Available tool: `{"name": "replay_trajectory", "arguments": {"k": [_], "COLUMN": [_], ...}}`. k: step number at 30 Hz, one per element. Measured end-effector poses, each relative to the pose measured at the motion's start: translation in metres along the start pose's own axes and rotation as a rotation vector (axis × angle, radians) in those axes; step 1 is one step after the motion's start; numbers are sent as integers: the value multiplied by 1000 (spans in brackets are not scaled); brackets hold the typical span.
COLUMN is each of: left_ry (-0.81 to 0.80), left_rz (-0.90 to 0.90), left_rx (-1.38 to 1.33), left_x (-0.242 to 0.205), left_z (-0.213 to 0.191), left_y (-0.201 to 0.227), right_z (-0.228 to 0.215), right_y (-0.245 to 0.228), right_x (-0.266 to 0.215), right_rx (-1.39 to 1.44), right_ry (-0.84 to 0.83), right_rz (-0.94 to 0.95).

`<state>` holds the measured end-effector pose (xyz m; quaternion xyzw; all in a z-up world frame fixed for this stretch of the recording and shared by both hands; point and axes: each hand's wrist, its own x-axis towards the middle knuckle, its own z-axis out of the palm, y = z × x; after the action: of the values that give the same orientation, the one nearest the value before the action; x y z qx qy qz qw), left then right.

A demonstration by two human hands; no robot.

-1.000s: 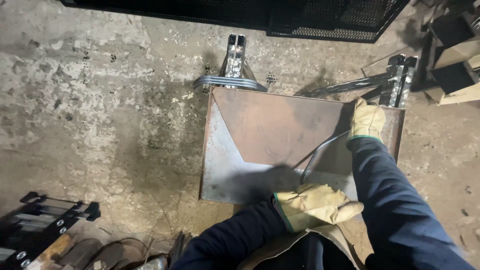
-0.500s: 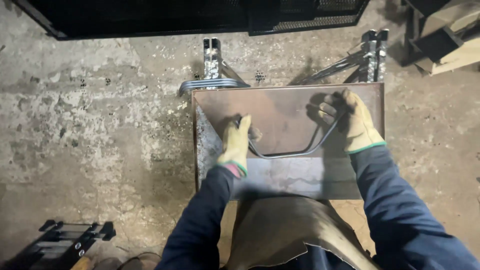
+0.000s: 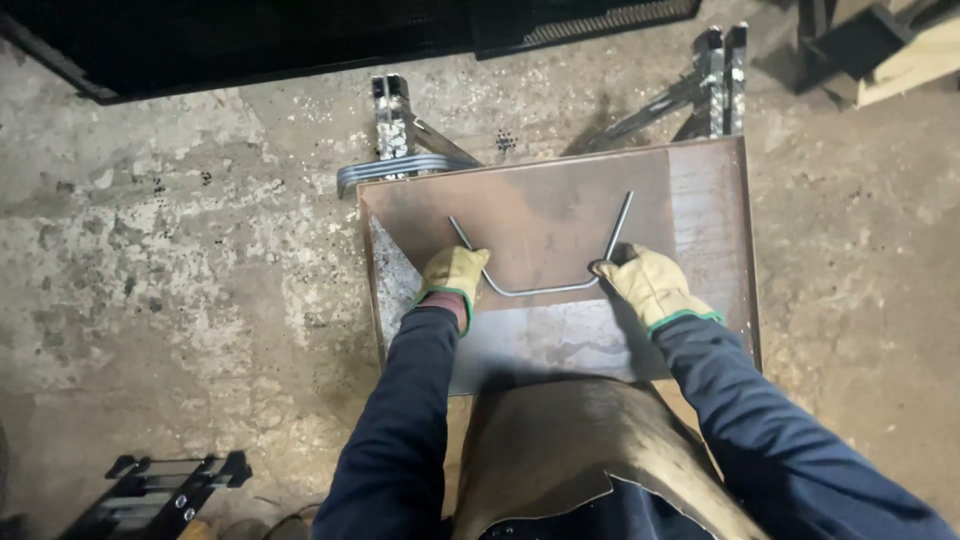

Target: Measuring and bending a metal rod using a vise to fit a specific shape.

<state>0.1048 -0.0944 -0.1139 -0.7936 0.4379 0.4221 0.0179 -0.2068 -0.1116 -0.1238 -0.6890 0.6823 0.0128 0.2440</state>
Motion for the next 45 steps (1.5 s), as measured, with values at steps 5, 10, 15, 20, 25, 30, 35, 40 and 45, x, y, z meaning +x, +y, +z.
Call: {"name": "replay_trajectory", "arguments": {"k": [5,10,15,20,25,30,35,40,45], "left_ry": [187,207,244,196,153,155,182,237,260], "left_rz": [95,99,142,113,78,64,117,136,185], "left_rx": [-304,-288,-384,-384,-540,-639,-592,-520,-464], "left_x": [5,22,17,16,-2,8,6,5,8], "left_z": [15,23,21,17,9,17,16,15,17], "left_y": [-13,-20,-22,-20,-14,-20,-22,-22,-24], "right_z": [36,9,8,9,23,42,36,41,23], "right_y": [20,2,2,2,16,31,24,32,13], "right_x": [14,-4,-7,-7,3,10,1,6,-5], "right_rx": [495,480,568,709,796,638,462,449,470], "right_ry": [78,65,63,-2,-38,82,197,216,125], "right_rz": [52,40,65,129,90,-47,11,-68,-12]}}
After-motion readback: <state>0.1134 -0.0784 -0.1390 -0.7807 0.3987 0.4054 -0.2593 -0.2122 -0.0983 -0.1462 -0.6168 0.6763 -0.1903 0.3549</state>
